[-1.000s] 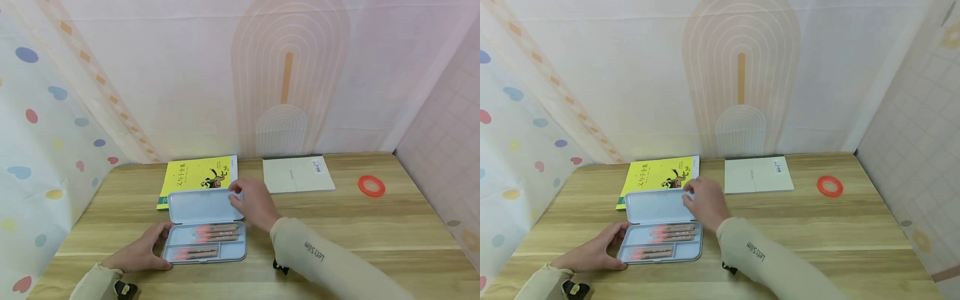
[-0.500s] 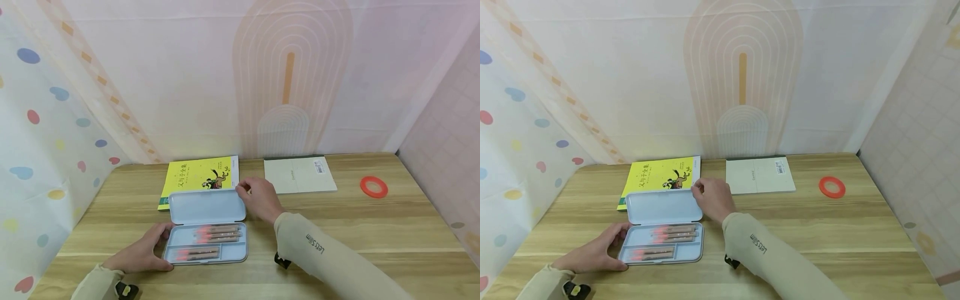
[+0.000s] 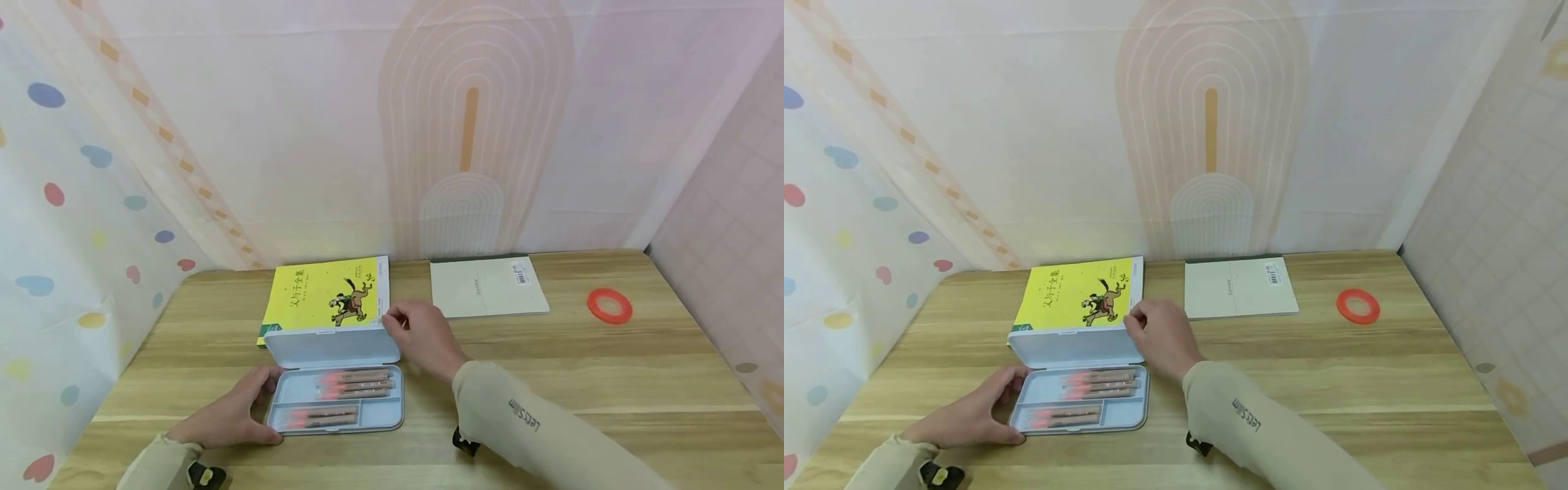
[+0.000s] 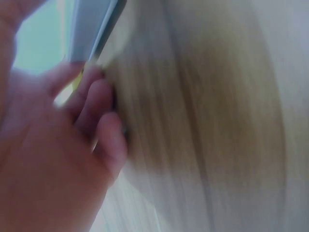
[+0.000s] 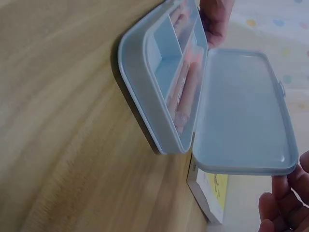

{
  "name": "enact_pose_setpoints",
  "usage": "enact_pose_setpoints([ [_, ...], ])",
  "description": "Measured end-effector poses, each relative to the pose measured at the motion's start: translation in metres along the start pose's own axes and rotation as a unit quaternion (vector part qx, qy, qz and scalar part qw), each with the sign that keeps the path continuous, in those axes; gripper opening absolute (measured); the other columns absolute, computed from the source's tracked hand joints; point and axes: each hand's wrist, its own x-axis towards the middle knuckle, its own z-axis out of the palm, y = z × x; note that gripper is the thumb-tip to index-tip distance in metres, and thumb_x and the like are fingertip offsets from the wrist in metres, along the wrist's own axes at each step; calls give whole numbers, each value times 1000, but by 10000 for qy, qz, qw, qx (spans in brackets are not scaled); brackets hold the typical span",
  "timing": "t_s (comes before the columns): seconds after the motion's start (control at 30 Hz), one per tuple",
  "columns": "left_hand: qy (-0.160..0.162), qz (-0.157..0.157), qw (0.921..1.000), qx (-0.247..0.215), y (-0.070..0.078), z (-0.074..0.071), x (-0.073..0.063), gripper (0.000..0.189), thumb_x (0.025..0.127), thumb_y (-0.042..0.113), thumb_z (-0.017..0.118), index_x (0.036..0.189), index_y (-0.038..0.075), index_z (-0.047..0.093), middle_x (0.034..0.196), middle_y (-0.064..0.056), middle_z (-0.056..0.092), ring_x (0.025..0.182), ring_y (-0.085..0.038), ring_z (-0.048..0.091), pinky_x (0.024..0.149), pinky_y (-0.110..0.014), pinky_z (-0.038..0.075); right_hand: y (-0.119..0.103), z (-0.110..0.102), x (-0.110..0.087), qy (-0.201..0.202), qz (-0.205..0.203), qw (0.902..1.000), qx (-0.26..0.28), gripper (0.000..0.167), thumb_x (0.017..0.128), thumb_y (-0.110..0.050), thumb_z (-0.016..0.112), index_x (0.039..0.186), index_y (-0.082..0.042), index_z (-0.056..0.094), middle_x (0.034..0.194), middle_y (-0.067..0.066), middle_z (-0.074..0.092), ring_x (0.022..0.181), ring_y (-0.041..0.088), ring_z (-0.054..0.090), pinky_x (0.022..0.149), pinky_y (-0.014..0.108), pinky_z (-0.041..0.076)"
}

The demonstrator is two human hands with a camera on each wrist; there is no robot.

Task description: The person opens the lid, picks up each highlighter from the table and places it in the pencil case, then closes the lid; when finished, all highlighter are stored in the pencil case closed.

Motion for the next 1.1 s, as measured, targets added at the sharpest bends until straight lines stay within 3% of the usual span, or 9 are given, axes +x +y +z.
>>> enact_pose_setpoints([
  [0.17,-57,-143,9999,-73,0,1,1,81,71,33,88,130,5,41,115,-7,45,102,-4,41,86,-20,39,1,2,-9,-124,-140,9998,88,17,97,-23,59,86,-15,70,80,-8,62,78,10,55,73,26,47],
  [0.37,-97,-236,9996,-113,1,1,1,94,70,35,88,140,10,31,119,-5,46,105,-7,43,88,-20,39,2,5,-21,-393,-157,9989,180,14,95,-24,59,85,-20,67,85,-10,61,84,12,55,80,29,46],
  [0.53,-181,-527,9984,-92,3,0,0,97,70,36,88,143,11,29,124,-7,45,110,-9,43,94,-15,34,5,7,-31,-610,-296,9976,124,11,94,-27,60,88,-21,67,88,-12,62,91,15,59,86,33,47],
  [0.63,-186,-503,9985,-44,3,-1,0,95,70,36,88,143,11,32,129,-7,46,114,-6,42,97,-13,31,8,9,-37,-714,-423,9965,78,11,93,-28,60,91,-21,69,92,-12,64,96,16,60,92,38,45],
  [0.8,-23,-258,9997,14,4,-1,0,91,69,36,89,142,16,38,131,-3,47,114,-1,40,98,-19,33,16,13,-46,-997,-429,9939,-217,24,93,-39,61,103,-19,70,109,-5,63,108,18,55,99,45,41],
  [0.97,-21,-479,9988,103,7,-2,-2,93,68,35,89,141,14,36,128,-6,44,109,-3,40,92,-23,37,23,18,-52,-1244,-526,9892,-569,38,91,-46,62,116,-17,67,125,1,58,121,22,48,105,50,36],
  [1.1,-57,-471,9988,118,5,-1,1,92,67,34,90,139,10,37,129,-8,45,110,-8,41,92,-25,37,26,20,-55,-1345,-530,9861,-815,51,90,-49,63,127,-14,62,134,4,54,129,25,44,110,52,32],
])
